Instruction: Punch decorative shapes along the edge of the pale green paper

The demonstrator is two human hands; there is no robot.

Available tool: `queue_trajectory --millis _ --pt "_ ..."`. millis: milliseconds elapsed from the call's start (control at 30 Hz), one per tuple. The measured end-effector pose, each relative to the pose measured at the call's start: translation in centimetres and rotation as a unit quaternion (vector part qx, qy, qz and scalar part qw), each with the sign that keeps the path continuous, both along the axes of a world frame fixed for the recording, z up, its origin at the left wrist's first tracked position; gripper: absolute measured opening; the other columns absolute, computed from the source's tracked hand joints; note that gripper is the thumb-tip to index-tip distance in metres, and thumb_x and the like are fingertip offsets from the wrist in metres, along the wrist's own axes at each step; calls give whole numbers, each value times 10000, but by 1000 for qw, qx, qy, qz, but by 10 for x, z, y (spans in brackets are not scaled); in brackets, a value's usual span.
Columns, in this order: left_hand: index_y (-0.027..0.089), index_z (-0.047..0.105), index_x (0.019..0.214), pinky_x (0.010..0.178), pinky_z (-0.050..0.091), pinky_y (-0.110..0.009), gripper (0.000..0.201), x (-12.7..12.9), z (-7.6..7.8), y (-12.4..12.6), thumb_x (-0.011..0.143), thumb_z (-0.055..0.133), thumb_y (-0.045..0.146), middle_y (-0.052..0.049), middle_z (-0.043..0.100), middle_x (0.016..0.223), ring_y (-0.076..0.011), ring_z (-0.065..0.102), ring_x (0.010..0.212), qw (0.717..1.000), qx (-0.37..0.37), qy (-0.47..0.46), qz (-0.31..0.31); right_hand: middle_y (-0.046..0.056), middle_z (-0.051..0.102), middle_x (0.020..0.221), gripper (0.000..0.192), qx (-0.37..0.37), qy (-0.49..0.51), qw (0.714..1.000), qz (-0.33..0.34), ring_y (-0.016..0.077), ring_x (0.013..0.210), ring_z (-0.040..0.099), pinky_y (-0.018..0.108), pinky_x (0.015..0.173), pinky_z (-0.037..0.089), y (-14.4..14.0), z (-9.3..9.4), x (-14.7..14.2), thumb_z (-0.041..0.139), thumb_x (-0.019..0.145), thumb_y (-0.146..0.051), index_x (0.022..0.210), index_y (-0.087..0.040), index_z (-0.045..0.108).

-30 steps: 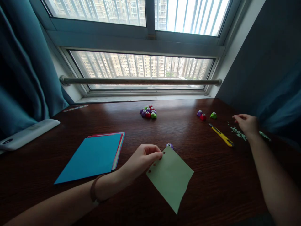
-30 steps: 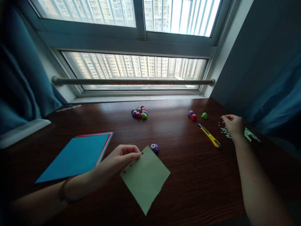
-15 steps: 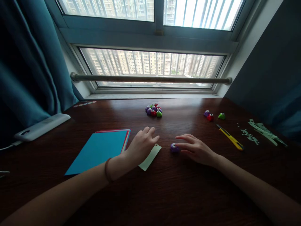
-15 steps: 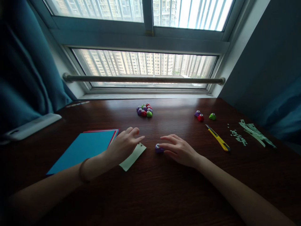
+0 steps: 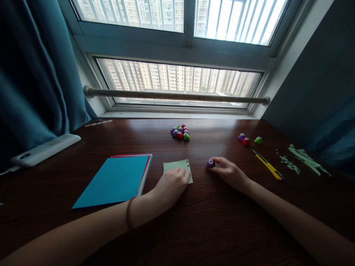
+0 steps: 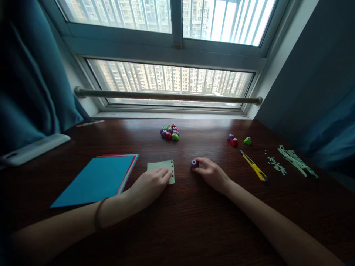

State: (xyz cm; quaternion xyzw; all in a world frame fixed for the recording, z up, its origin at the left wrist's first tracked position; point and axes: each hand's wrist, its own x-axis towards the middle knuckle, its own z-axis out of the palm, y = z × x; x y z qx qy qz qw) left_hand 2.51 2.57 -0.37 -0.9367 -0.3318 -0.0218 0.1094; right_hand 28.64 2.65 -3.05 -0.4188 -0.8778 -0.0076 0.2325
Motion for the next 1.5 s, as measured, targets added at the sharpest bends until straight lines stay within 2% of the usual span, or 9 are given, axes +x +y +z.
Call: queue_trajectory --millis 67,200,367,633,767,933,1100,1333,1500 --pt "125 542 911 721 447 -321 131 1 -3 2 824 460 71 -86 577 849 -219 554 828 1000 -4 -11 -27 49 528 1183 258 12 -58 985 -160 200 1057 505 328 911 428 24 2 25 467 843 -161 989 -250 660" --pt "129 538 880 772 440 -337 100 2 -7 5 865 439 132 -85 569 874 -221 537 890 998 -5 -28 -57 99 597 1055 235 5 -78 952 -296 225 905 549 345 821 444 69 12 80 471 839 -174 915 -184 694" --pt "133 540 861 764 443 -348 99 1 -8 6 872 450 173 -81 567 857 -224 535 875 997 -1 -42 -68 118 638 874 218 -6 -118 915 -386 281 911 497 413 803 402 90 12 111 504 805 -192 837 -203 719" --pt "119 546 861 753 446 -335 113 0 -10 6 868 468 201 -93 563 837 -224 532 860 997 2 -50 -66 198 601 799 234 0 -114 876 -469 329 887 504 446 730 387 90 13 106 504 788 -213 833 -137 720" --pt "109 547 897 762 439 -344 155 0 -11 6 875 464 238 -108 566 875 -228 530 878 997 5 -55 -56 193 602 989 269 25 -99 909 -405 337 953 485 469 786 375 101 24 68 447 821 -182 914 -122 693" --pt "80 555 944 771 426 -360 223 0 -13 6 882 454 269 -141 573 917 -251 522 930 997 14 -58 -40 54 580 1139 384 19 -93 979 -179 193 1028 490 287 885 394 126 29 -18 465 835 -166 1217 -175 498" --pt "54 571 924 740 420 -382 282 -1 -14 5 862 487 316 -163 581 893 -275 527 903 998 22 -57 -10 52 501 1250 458 12 -70 995 -65 218 1126 415 349 946 356 147 20 -80 487 820 -128 1269 -196 424" --pt "62 577 863 695 422 -359 333 -3 -16 6 851 500 386 -143 576 824 -261 538 822 999 22 -46 -6 139 526 1104 347 -28 25 997 -65 269 1025 485 407 897 389 158 8 -91 504 776 -66 1111 -148 541" --pt "61 582 838 650 427 -328 324 -3 -16 6 851 506 375 -136 580 793 -249 543 780 999 32 -32 -26 117 523 1071 234 -70 159 981 -85 189 848 592 324 764 493 124 11 -75 495 807 -136 1038 -147 530"
